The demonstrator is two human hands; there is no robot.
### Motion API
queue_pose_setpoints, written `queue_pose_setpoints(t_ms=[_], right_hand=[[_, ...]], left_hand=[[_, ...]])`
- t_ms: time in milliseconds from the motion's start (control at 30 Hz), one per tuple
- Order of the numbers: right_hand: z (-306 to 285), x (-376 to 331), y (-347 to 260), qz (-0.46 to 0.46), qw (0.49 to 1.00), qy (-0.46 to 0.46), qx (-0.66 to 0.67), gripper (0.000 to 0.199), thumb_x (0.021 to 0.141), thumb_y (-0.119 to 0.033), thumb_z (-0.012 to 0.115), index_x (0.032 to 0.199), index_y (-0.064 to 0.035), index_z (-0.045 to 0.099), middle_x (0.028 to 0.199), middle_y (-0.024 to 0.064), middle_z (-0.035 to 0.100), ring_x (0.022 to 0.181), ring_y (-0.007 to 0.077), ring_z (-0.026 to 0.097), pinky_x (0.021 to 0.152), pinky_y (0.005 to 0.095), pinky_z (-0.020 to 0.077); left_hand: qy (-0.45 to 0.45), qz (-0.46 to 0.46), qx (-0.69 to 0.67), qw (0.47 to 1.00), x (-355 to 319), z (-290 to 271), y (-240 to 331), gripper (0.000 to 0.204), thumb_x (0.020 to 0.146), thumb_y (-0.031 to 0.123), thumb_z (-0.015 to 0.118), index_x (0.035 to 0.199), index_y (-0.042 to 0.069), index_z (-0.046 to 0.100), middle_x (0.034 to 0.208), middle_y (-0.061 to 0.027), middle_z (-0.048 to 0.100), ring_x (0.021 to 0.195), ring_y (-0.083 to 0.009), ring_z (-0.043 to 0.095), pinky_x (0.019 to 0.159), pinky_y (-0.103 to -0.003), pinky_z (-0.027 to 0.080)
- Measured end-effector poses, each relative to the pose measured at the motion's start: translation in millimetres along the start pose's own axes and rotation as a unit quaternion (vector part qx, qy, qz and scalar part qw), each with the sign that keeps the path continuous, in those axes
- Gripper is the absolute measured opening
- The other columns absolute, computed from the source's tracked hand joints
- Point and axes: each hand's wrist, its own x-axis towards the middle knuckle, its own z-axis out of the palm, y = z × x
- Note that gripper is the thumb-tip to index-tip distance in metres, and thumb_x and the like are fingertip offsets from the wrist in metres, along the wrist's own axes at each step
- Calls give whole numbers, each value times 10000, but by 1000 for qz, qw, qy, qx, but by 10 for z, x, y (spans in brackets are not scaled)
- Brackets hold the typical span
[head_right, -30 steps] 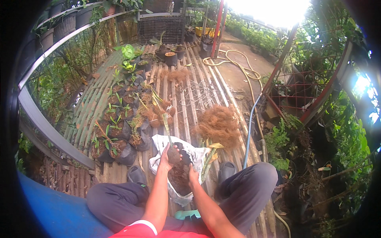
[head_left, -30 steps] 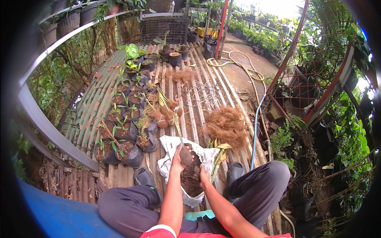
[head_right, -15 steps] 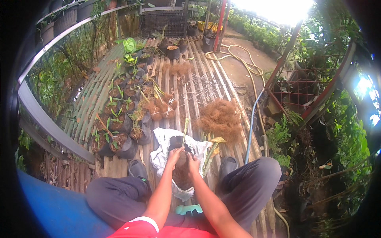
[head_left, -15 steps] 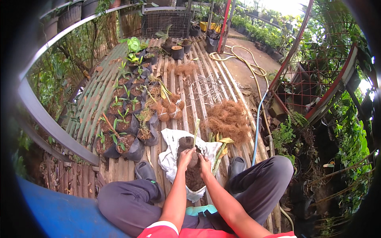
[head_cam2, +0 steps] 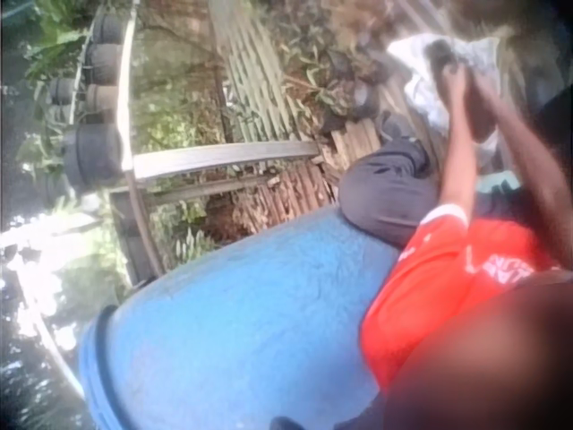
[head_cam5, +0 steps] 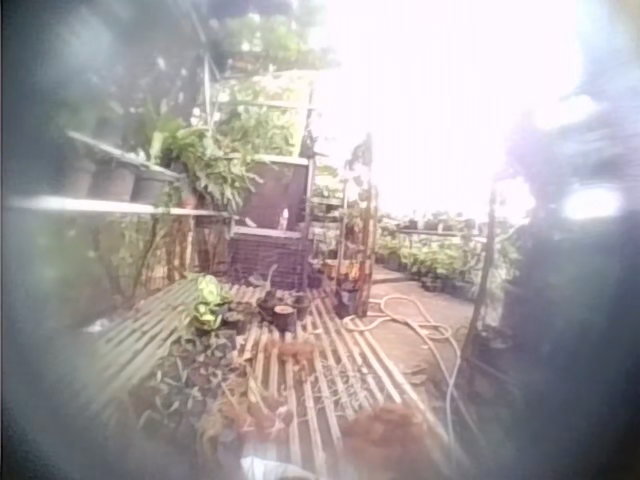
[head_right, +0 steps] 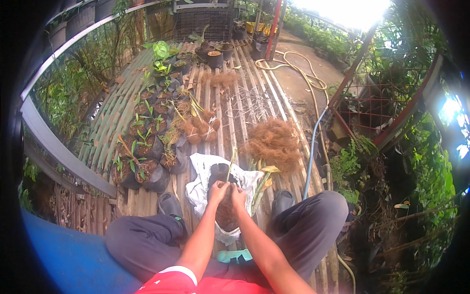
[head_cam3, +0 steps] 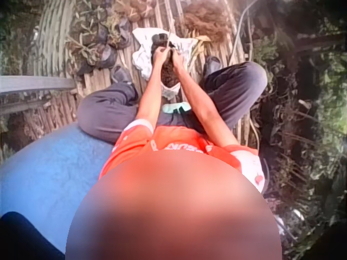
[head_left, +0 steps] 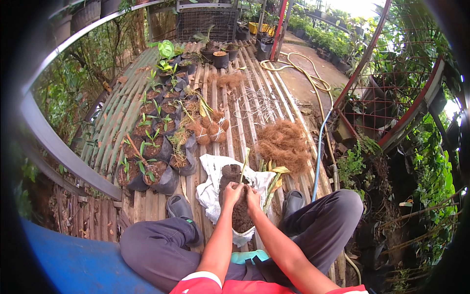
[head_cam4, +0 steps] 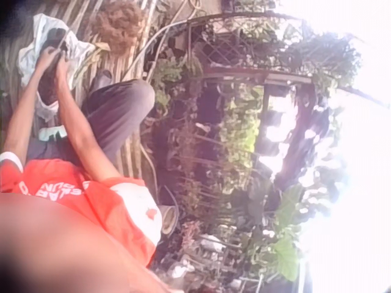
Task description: The person sits on a corrugated metal roof and packs soil around a plant stem by hand, then wraps the root ball with coconut coir and ties it with string. The finished unit is placed among other similar potted plants.
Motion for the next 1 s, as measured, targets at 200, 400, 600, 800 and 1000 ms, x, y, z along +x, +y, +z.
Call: queue_pose_setpoints(t_ms=[200,400,600,800,1000], right_hand=[[56,-110,-11,-40,995,8,-86,363,974,-280,504,1076,20,681,989,125,696,891,183,622,802,320,473],[131,26,167,-142,976,13,-163,428,982,-306,431,1184,14,631,1122,197,666,1070,333,620,950,394,447],[206,-120,25,-121,963,6,-239,481,994,-318,377,1252,40,569,1295,236,555,1267,378,468,1080,415,338],[297,-267,27,-177,932,-22,-317,558,1017,-365,309,1338,60,477,1411,247,440,1373,399,307,1164,428,194],[371,-386,136,-179,903,-45,-387,661,1005,-463,318,1457,18,310,1516,243,276,1412,442,192,1159,505,146]], left_hand=[[-44,-56,-78,994,-20,47,-180,504,801,437,695,1095,28,679,1082,-155,694,1006,-253,660,849,-352,497],[-47,-56,-184,980,-122,27,-131,414,843,366,672,1070,20,688,976,-93,702,872,-152,626,773,-306,479],[-21,-36,-187,981,-55,68,-272,360,872,339,646,989,-1,668,903,-85,688,814,-148,600,737,-319,469],[-74,-42,-170,982,102,182,-641,306,924,338,611,1021,49,644,948,-64,648,891,-137,594,799,-304,473],[-81,-117,-284,948,5,222,-728,304,925,336,601,1029,55,653,969,-56,666,896,-143,606,808,-304,471]])
